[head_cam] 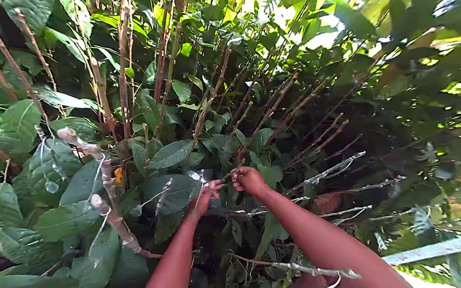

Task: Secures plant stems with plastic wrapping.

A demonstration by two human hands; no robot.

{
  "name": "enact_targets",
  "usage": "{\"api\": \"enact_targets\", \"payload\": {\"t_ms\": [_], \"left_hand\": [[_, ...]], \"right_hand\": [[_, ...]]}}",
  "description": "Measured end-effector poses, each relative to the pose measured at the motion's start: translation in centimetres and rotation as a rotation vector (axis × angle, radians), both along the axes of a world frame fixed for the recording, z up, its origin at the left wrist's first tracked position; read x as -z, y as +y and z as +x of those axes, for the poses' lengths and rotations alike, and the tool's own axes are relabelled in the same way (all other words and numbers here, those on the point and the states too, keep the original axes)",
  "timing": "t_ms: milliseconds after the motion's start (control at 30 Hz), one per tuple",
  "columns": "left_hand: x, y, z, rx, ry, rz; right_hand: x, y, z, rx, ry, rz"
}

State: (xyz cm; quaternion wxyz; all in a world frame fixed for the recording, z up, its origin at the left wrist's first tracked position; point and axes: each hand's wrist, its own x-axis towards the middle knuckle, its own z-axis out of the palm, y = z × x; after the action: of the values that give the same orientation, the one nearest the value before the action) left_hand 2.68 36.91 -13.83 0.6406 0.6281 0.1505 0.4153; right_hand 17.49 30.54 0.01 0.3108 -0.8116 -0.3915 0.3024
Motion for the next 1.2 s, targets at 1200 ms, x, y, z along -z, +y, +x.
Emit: {"api": "enact_targets", "payload": {"t_ms": [1200], "left_hand": [[-1.8,0.3,0.5,-0.151,0.215,-0.086]], "right_hand": [[2.4,-0.4,1.0,-0.521,-0.333,-0.003]]}}
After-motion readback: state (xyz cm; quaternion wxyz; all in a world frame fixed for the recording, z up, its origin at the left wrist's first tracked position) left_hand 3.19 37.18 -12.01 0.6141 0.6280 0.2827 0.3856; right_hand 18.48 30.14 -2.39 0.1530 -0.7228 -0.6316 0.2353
